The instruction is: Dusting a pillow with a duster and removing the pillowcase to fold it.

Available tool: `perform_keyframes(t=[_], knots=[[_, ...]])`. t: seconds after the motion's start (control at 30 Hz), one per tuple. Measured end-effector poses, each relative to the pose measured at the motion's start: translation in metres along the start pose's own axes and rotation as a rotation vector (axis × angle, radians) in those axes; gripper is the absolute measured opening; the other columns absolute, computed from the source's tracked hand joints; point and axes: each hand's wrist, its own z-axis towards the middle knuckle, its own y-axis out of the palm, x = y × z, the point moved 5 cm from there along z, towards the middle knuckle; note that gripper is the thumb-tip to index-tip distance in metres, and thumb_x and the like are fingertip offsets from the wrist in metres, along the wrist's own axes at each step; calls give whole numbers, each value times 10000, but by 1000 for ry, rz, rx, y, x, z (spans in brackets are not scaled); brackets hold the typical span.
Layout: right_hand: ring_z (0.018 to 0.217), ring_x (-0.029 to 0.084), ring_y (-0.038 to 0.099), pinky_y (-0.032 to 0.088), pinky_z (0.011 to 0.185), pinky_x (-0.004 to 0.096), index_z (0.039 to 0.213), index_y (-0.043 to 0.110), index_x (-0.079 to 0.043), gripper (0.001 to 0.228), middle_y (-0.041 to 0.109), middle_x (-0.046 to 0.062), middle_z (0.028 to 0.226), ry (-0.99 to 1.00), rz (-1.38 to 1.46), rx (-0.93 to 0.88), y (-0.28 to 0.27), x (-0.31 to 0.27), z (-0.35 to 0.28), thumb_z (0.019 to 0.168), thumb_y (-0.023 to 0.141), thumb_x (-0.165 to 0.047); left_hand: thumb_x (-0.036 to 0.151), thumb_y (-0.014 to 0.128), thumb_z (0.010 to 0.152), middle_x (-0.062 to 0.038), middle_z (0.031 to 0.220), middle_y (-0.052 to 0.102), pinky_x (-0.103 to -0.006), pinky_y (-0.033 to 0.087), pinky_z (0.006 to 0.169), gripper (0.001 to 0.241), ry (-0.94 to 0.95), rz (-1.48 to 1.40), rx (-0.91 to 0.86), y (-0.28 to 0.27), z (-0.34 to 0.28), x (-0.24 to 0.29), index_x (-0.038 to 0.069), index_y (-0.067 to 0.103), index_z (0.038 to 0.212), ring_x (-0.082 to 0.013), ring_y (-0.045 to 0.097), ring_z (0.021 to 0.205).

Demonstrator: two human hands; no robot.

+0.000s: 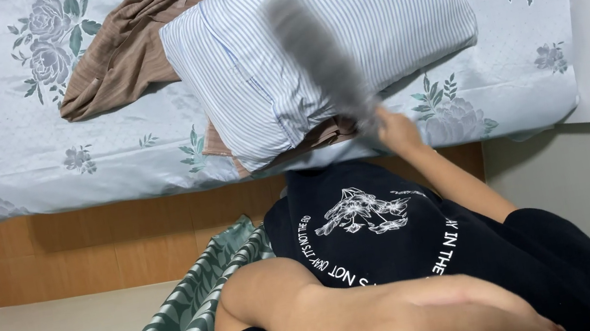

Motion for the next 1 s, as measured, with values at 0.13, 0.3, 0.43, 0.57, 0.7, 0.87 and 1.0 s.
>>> perform_keyframes(t=[0.13,0.3,0.43,0.57,0.7,0.87,1.0], knots=[[705,433,697,543,660,526,1363,639,-135,638,717,271,804,-391,-30,36,-12,-45,-2,736,619,-20,210,400,1254,-90,1529,424,-263,374,1281,368,-80,-162,-128,7,-9,-19,2,344,1552,-169,430,1466],[772,460,683,540,690,506,1449,589,-96,517,693,303,867,-42,124,346,-45,-18,37,937,596,-25,244,384,1275,-79,1536,425,-240,365,1279,384,-83,-355,-56,16,-16,-28,5,330,1572,-154,420,1462],[797,400,732,587,759,469,1360,603,-86,416,709,268,932,-169,109,203,0,-11,43,947,582,-45,261,395,1270,-98,1522,443,-249,377,1265,407,-77,-390,-15,22,-22,-47,-12,346,1567,-181,443,1445],[748,447,679,526,687,558,1380,601,-140,641,694,279,828,-488,-165,-251,11,-84,21,746,641,-47,442,474,1058,-124,1491,463,-246,393,1236,669,5,-388,39,20,-24,-59,-12,386,1540,-192,471,1410],[779,446,678,533,744,551,1400,609,-115,581,688,290,890,-530,-78,-151,-4,-112,61,826,580,-23,840,638,574,-156,1440,483,-227,413,1188,1242,163,-328,118,-6,-23,-33,13,454,1483,-179,502,1354],[776,442,689,545,743,543,1393,588,-49,554,690,293,889,-358,63,89,29,-115,116,842,539,-34,83,713,953,-144,1133,669,-333,583,981,145,225,213,638,-82,-63,8,56,583,1012,-242,710,1097],[807,439,692,542,730,549,1426,572,-111,526,700,275,900,-522,-219,-277,69,-133,69,901,554,-103,165,783,899,-47,885,754,-305,575,808,172,-338,334,1087,-132,-153,-129,33,673,887,-143,723,858]])
